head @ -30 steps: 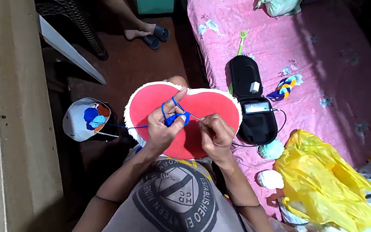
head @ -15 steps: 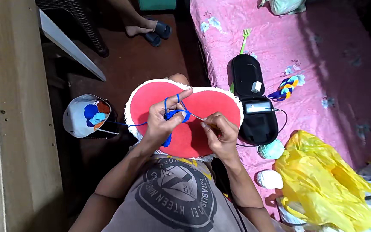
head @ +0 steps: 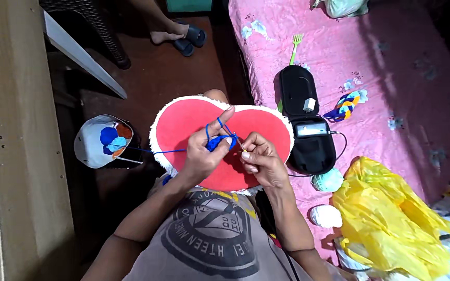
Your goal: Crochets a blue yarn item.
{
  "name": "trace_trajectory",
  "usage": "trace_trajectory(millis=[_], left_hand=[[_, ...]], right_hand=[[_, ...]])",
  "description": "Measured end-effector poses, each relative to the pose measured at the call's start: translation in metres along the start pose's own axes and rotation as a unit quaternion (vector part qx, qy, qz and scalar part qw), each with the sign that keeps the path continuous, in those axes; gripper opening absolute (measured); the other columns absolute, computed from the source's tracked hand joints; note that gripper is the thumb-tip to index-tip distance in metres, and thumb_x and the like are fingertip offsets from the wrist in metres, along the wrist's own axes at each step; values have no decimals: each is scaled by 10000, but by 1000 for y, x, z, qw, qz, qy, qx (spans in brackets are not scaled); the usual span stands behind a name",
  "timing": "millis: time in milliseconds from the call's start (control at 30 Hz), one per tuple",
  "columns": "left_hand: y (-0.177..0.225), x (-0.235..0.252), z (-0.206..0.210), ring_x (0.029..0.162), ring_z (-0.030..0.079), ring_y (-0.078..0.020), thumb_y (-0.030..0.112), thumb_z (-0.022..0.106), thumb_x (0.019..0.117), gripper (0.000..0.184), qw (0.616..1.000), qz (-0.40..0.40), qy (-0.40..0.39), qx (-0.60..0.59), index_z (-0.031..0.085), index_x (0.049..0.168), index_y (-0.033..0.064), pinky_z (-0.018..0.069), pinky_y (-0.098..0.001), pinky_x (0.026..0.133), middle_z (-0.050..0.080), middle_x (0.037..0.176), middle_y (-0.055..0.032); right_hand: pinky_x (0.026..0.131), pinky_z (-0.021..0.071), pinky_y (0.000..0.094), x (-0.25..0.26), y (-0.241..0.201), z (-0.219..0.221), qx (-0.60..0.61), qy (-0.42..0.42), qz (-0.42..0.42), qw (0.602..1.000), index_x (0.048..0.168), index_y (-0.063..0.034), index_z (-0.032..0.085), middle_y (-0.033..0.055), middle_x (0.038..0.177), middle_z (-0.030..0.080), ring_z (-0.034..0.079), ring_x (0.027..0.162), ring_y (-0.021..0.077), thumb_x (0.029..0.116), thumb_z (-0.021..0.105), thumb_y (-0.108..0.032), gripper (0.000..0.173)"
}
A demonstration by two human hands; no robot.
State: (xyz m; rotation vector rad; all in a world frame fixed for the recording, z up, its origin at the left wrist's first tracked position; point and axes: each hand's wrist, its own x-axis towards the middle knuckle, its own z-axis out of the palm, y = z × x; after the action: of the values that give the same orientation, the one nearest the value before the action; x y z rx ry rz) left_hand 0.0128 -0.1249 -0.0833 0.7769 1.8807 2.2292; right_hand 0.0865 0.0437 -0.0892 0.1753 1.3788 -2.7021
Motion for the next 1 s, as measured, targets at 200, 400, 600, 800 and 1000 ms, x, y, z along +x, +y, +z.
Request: trace_trajectory(millis=[200, 400, 600, 800, 1000], left_hand=[[-19, -9, 11, 716, 607, -43, -51, 603, 892, 450, 984, 136, -8, 116, 641, 1339, -19, 524, -174, 683, 683, 867, -91], [-4, -12, 7, 821, 680, -26, -66, 610, 890, 504, 999, -9, -3, -50, 636, 1376, 62, 582, -210, 754, 736, 961, 17], [8, 1, -8, 629, 584, -3, -22, 566, 868, 406, 986, -85, -27, -139, 730, 1227, 71, 506, -162, 577, 674, 791, 68], [3, 10, -22, 636, 595, -4, 13, 544, 843, 276, 971, -117, -63, -198, 795, 920, 96, 474, -153, 542, 708, 800, 19], [-10, 6, -4, 684, 564, -9, -61, 582, 847, 292, 994, 47, -83, 61, 768, 1068, -21, 485, -146, 608, 643, 808, -6]], right_hand=[[546, 447, 121, -4, -7, 20, -276, 87, -117, 950, 915, -89, 623, -60, 767, 655, 531, 583, -44, 880, 640, 39, 134], [539, 450, 142, -2, 17, 14, -146, 90, -197, 965, 989, -117, 663, -20, 836, 674, 527, 589, -25, 879, 676, 25, 179], [699, 560, 163, -3, 28, 0, -479, 138, -412, 763, 892, 6, 640, 68, 825, 656, 652, 774, 48, 921, 654, -22, 43], [702, 561, 162, -9, 18, -16, -471, 77, -388, 788, 885, 12, 658, 77, 832, 675, 657, 773, 46, 929, 657, -34, 64], [694, 564, 179, -16, 2, -8, -314, 76, -168, 931, 904, -82, 656, -50, 833, 698, 651, 737, -1, 846, 668, 48, 144]])
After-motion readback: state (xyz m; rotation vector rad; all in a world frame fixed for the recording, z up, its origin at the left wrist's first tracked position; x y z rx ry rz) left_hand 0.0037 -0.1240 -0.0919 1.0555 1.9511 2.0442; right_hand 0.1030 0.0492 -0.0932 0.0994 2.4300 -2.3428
